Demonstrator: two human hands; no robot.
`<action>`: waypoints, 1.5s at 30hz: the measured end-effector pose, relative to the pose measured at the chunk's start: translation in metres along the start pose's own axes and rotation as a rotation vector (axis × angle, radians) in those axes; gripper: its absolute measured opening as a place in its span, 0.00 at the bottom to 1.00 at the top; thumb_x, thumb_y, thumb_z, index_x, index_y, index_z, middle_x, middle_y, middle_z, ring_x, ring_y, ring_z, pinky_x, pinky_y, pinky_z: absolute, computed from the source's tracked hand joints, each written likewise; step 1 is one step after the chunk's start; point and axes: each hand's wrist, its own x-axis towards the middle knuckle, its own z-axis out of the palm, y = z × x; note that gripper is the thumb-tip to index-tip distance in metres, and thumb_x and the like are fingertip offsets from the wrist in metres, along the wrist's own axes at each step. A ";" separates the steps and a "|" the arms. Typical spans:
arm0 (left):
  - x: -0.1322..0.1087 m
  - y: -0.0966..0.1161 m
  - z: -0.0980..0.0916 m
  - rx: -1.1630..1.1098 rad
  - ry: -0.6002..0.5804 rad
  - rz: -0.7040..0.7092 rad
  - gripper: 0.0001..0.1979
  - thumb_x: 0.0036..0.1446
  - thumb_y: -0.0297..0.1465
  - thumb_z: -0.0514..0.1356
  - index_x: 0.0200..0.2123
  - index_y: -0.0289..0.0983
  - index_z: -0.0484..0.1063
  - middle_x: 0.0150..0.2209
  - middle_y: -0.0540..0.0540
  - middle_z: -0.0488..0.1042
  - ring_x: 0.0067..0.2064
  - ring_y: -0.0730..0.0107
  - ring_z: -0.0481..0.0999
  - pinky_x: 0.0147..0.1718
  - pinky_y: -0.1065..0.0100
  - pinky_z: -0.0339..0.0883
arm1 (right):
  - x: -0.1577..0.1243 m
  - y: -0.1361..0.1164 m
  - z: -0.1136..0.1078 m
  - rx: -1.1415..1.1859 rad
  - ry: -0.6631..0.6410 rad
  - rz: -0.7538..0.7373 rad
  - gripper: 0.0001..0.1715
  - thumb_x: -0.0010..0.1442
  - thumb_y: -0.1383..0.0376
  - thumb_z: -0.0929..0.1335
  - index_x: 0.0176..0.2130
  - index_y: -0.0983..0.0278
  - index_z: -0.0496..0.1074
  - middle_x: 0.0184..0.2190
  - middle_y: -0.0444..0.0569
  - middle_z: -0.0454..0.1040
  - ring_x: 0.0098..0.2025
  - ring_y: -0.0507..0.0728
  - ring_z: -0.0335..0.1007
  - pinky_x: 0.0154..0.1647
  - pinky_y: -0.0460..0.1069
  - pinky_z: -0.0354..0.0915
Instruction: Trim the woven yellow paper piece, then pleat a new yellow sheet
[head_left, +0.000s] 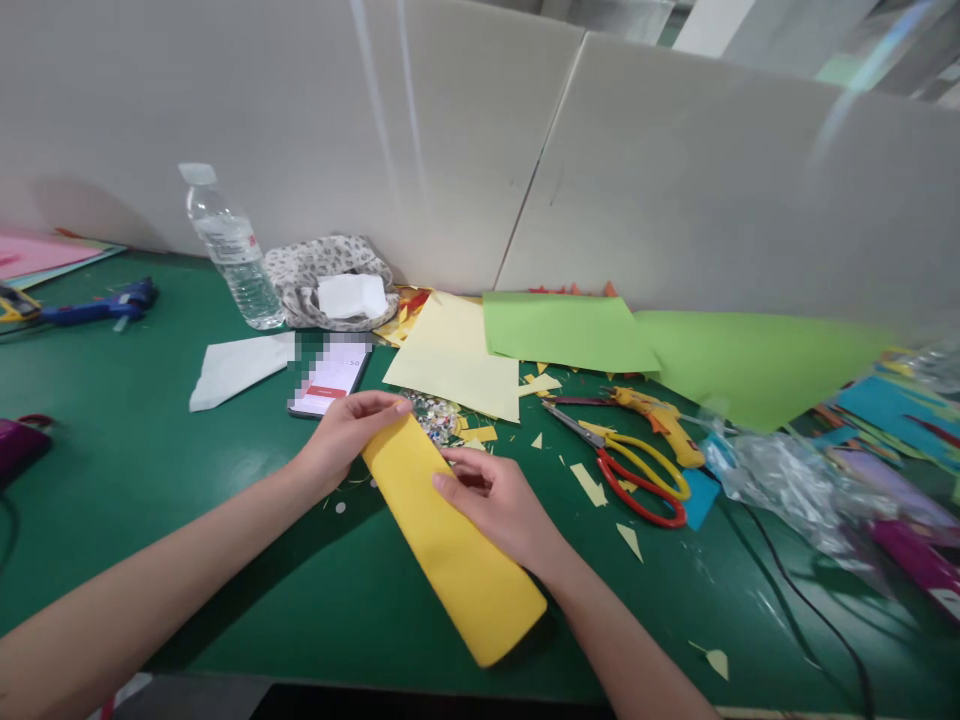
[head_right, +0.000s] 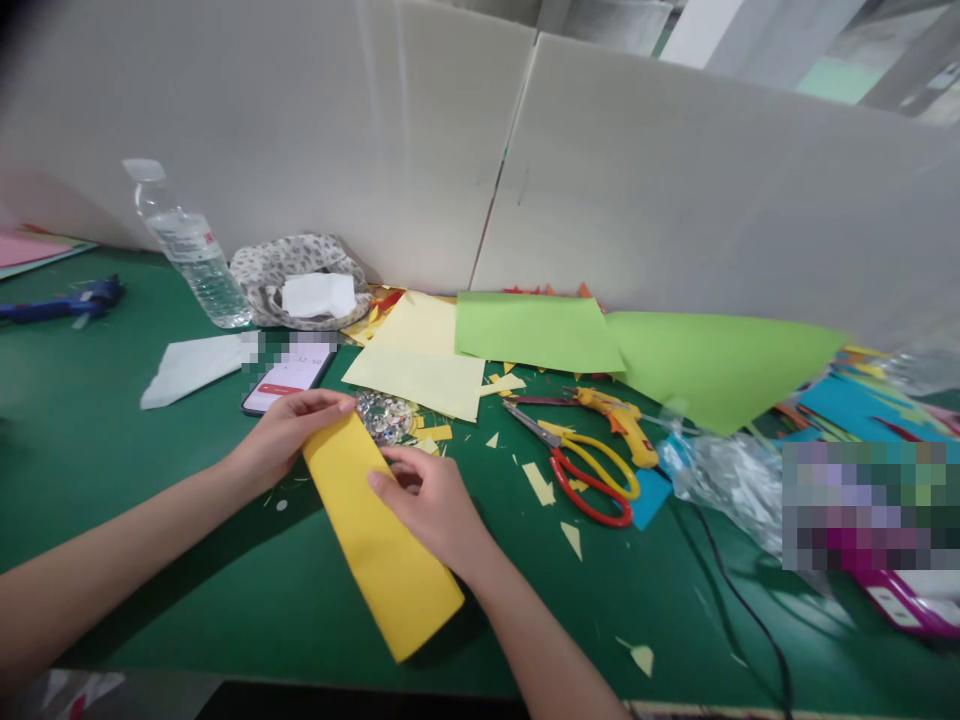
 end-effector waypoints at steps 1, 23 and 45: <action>0.001 0.000 -0.001 -0.016 0.033 0.029 0.14 0.41 0.39 0.67 0.30 0.37 0.75 0.28 0.48 0.76 0.27 0.72 0.72 0.25 0.73 0.65 | 0.000 0.000 -0.001 0.000 -0.006 -0.010 0.23 0.52 0.57 0.69 0.47 0.63 0.70 0.40 0.52 0.77 0.39 0.59 0.74 0.37 0.51 0.70; -0.007 0.004 0.003 0.046 0.097 0.326 0.13 0.50 0.41 0.61 0.33 0.39 0.68 0.34 0.49 0.74 0.34 0.70 0.72 0.30 0.73 0.64 | 0.004 -0.013 -0.043 -0.921 0.469 -0.525 0.12 0.60 0.62 0.63 0.39 0.58 0.76 0.35 0.47 0.77 0.38 0.56 0.71 0.38 0.51 0.64; 0.000 -0.006 -0.005 0.691 0.024 0.644 0.08 0.55 0.35 0.57 0.35 0.40 0.73 0.35 0.48 0.77 0.37 0.67 0.74 0.35 0.70 0.65 | 0.014 0.016 -0.053 -0.849 0.595 -0.707 0.09 0.59 0.64 0.65 0.33 0.61 0.75 0.32 0.47 0.76 0.36 0.55 0.69 0.45 0.54 0.62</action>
